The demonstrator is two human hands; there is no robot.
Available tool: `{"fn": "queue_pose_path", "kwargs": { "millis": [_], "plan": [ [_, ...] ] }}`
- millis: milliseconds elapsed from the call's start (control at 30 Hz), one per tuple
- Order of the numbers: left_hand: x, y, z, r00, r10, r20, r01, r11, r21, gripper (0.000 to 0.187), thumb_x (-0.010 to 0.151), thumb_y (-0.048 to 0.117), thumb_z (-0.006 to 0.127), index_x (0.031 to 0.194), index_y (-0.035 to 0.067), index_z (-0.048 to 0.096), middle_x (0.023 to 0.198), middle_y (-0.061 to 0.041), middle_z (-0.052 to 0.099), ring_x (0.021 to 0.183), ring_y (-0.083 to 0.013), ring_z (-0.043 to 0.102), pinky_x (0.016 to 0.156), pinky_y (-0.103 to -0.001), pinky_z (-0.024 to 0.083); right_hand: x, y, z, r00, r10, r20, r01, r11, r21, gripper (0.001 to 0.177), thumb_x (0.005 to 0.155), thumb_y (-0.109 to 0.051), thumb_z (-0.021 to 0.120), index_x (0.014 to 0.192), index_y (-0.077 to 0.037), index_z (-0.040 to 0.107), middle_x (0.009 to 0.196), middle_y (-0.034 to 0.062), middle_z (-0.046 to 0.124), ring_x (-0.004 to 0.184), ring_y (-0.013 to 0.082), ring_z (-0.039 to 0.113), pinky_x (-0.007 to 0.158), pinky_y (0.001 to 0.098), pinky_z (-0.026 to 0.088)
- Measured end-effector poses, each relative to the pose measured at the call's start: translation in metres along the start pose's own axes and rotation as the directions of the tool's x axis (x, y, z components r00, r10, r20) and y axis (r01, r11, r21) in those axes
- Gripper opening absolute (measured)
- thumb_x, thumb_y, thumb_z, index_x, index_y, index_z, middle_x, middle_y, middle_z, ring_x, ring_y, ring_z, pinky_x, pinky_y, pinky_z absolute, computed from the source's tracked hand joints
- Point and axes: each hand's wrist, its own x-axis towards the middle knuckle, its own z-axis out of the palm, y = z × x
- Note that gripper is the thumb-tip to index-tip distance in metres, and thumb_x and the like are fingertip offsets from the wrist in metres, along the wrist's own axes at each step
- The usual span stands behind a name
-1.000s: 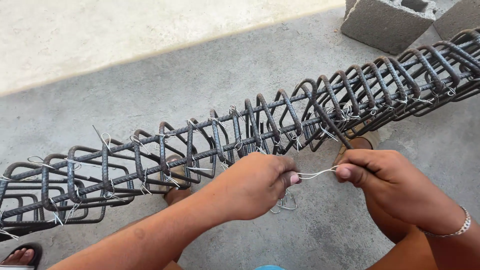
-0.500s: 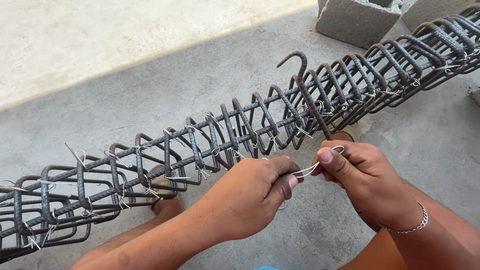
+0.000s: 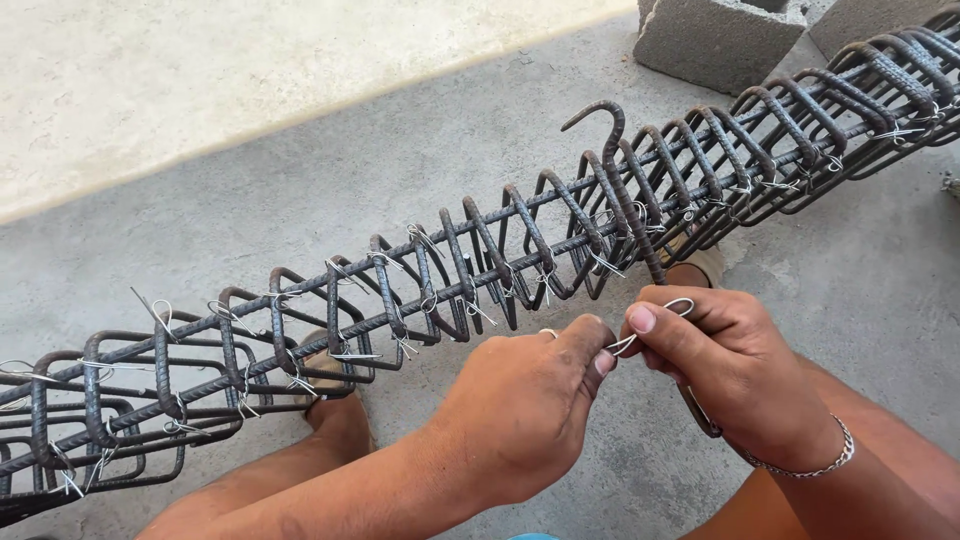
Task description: The person ties a rebar cage using thin wire and a hook tool. They wrap the wire around the intersections of the rebar and twist it to secure the structure.
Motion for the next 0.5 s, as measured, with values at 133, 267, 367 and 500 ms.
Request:
{"fn": "queue_pose_path", "kwargs": {
  "millis": [133,267,367,500],
  "plan": [
    [0.001,0.003,-0.009,0.966,-0.127,0.225,0.218,0.868,-0.445,0.015,0.103,0.016,0.05,0.096,0.008,0.061,0.08,-0.001,0.066,0.065,-0.0153,0.057,0.061,-0.033,0.05,-0.001,-0.008,-0.005,0.981,-0.094,0.171,0.085,0.995,0.058,0.013,0.09,0.003,0.066,0.079,0.006,0.072,0.076,0.0108,0.073,0.068,0.0156,0.064,0.062,0.0287,0.055],
    [-0.005,-0.007,-0.008,0.89,-0.087,0.447,0.426,0.509,-0.748,0.02,0.109,0.018,0.049,0.099,0.006,0.061,0.07,-0.001,0.056,0.061,-0.0092,0.049,0.056,-0.024,0.041,-0.006,-0.003,-0.009,0.929,-0.123,0.348,0.074,0.986,0.151,0.012,0.084,-0.002,0.08,0.083,0.001,0.068,0.074,0.0067,0.061,0.062,0.0136,0.05,0.054,0.0273,0.043],
    [-0.002,-0.01,-0.011,0.894,-0.077,0.442,0.418,0.502,-0.757,0.024,0.11,0.022,0.046,0.105,0.005,0.063,0.076,-0.004,0.064,0.068,-0.0106,0.057,0.064,-0.025,0.047,-0.003,-0.002,-0.004,0.927,-0.186,0.327,0.084,0.95,0.301,0.01,0.091,-0.006,0.073,0.087,0.001,0.068,0.076,0.0091,0.06,0.066,0.016,0.052,0.059,0.0301,0.045],
    [0.001,-0.012,-0.017,0.898,-0.181,0.4,0.425,0.588,-0.689,0.031,0.11,0.019,0.042,0.106,0.002,0.067,0.069,-0.004,0.061,0.062,-0.0116,0.056,0.061,-0.027,0.049,0.003,-0.004,-0.001,0.946,-0.235,0.223,0.174,0.95,0.259,0.017,0.095,-0.014,0.067,0.081,-0.005,0.066,0.067,0.0041,0.056,0.056,0.0096,0.042,0.05,0.0252,0.034]
  ]
}}
